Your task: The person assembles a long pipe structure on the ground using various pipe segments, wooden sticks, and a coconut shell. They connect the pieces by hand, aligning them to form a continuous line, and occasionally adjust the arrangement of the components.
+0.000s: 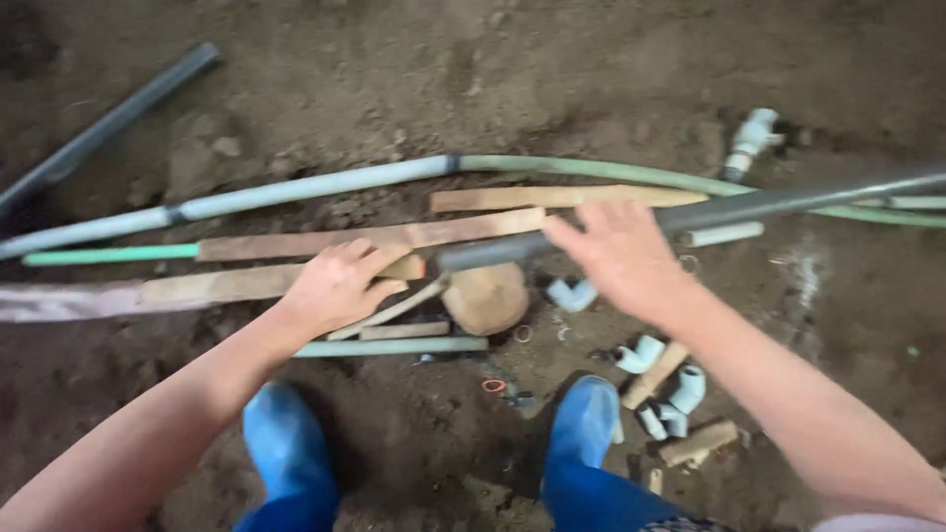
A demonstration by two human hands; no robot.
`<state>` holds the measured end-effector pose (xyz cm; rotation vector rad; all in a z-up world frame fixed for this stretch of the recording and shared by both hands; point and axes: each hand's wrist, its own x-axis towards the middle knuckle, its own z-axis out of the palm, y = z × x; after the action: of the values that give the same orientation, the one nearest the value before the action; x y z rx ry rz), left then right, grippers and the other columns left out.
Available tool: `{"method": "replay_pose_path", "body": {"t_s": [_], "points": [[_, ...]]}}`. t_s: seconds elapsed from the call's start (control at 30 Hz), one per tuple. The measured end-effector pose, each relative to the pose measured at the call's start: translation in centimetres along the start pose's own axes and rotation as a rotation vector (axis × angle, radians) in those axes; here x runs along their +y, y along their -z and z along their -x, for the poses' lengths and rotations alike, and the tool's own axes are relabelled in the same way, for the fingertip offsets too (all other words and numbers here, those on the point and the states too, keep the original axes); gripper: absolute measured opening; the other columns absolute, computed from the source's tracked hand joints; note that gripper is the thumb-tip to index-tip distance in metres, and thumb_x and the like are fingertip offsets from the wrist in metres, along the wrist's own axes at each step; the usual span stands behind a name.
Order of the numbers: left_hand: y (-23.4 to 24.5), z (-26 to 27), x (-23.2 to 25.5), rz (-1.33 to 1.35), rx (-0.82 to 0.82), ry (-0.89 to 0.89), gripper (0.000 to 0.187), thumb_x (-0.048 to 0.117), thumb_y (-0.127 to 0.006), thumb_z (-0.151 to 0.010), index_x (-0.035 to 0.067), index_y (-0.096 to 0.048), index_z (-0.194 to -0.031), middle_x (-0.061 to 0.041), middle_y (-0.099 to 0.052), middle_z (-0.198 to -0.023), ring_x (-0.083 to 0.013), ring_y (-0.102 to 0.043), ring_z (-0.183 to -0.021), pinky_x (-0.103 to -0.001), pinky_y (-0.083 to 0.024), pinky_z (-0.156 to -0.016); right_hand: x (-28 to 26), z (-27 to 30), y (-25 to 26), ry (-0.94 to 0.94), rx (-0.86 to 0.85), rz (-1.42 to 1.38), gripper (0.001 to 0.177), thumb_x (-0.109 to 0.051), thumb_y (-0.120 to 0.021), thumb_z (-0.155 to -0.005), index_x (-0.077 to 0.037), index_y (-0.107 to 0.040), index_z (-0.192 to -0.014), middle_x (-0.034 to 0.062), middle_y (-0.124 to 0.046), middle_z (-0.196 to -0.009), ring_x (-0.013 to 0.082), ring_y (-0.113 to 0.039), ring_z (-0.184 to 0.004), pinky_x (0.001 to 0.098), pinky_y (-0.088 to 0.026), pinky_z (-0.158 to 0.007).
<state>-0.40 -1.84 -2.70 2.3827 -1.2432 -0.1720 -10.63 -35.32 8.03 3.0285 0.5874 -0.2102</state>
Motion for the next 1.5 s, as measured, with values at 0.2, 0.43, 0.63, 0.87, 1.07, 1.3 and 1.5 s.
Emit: {"method": "replay_pose_path", "body": {"t_s": [0.2,0.43,0.63,0.87,1.07,1.3,1.5], "points": [[-0.5,-0.2,-0.5,0.014,0.005,-0.047,0.044,0.049,-0.057,-0.086,0.022,-0.056,-0.121,-0.006,-0.055,-0.078,-0.0282,-0.066,-0.069,-0.037,-0.054,-0.062,3.7,1.6,-7.3,-0.126,-0.033,0.201,0.056,-0.020,-0.058,-0.083,-0.033,-0.040,-0.134,0.0080,-0.050,-0.088,0.0289,-0.054,-0.083,0.0392,-0.038,-0.074],[1.3,-0.4,0.8,-0.033,-0.053,0.015,0.062,0.060,-0.058,-0.077,0.028,-0.048,-0.129,-0.005,-0.056,-0.078,-0.0299,-0.067,-0.073,-0.041,-0.053,-0.066,-0.7,-1.5,-9.1,-0.099,-0.021,-0.216,0.042,-0.023,-0.053,-0.087,-0.032,-0.048,-0.127,0.0045,-0.051,-0.086,0.0258,-0.053,-0.081,0.0363,-0.040,-0.072],[0.9,-0.1,1.5,-0.117,-0.164,0.000,0.080,0.068,-0.063,-0.063,0.026,-0.049,-0.129,-0.005,-0.063,-0.077,-0.0252,-0.068,-0.068,-0.037,-0.055,-0.065,-2.5,-1.2,-6.3,-0.109,-0.019,-0.350,0.044,-0.023,-0.057,-0.085,-0.025,-0.048,-0.129,0.0100,-0.052,-0.089,0.0330,-0.056,-0.086,0.0421,-0.043,-0.076],[4.2,-0.8,1.3,-0.151,-0.026,0.022,0.053,0.057,-0.067,-0.068,0.030,-0.062,-0.114,0.004,-0.068,-0.091,-0.0224,-0.067,-0.077,-0.046,-0.057,-0.058,-2.6,-1.9,-3.4,-0.223,-0.402,-0.420,0.040,-0.009,-0.053,-0.089,-0.022,-0.047,-0.127,0.0135,-0.051,-0.095,0.0331,-0.052,-0.089,0.0484,-0.041,-0.084],[2.1,-1.4,4.9,-0.154,-0.346,0.089,0.059,0.066,-0.053,-0.072,0.043,-0.047,-0.125,0.007,-0.063,-0.098,-0.0288,-0.069,-0.069,-0.047,-0.056,-0.053,-5.6,-2.8,-1.8,-0.153,-0.333,-0.454,0.043,-0.003,-0.057,-0.085,-0.019,-0.052,-0.124,0.0107,-0.056,-0.091,0.0265,-0.053,-0.088,0.0437,-0.043,-0.086],[5.4,-3.0,5.4,-0.096,-0.738,0.340,0.044,0.054,-0.048,-0.082,0.040,-0.044,-0.124,0.002,-0.065,-0.108,-0.0290,-0.067,-0.090,-0.043,-0.055,-0.083,1.0,-1.2,2.3,-0.698,-0.438,-0.591,0.024,-0.022,-0.067,-0.084,-0.017,-0.048,-0.070,-0.0082,-0.046,-0.066,0.0048,-0.042,-0.058,0.0144,-0.041,-0.047],[9.5,-3.3,5.3,-0.013,-0.945,0.472,0.047,0.053,-0.058,-0.077,0.046,-0.047,-0.123,0.005,-0.069,-0.106,-0.0158,-0.066,-0.098,-0.027,-0.048,-0.090,13.7,12.5,-7.3,-1.643,0.667,-0.527,0.016,0.001,-0.057,-0.087,-0.007,-0.047,-0.097,-0.0063,-0.049,-0.065,0.0032,-0.048,-0.043,0.0145,-0.037,-0.028]]}}
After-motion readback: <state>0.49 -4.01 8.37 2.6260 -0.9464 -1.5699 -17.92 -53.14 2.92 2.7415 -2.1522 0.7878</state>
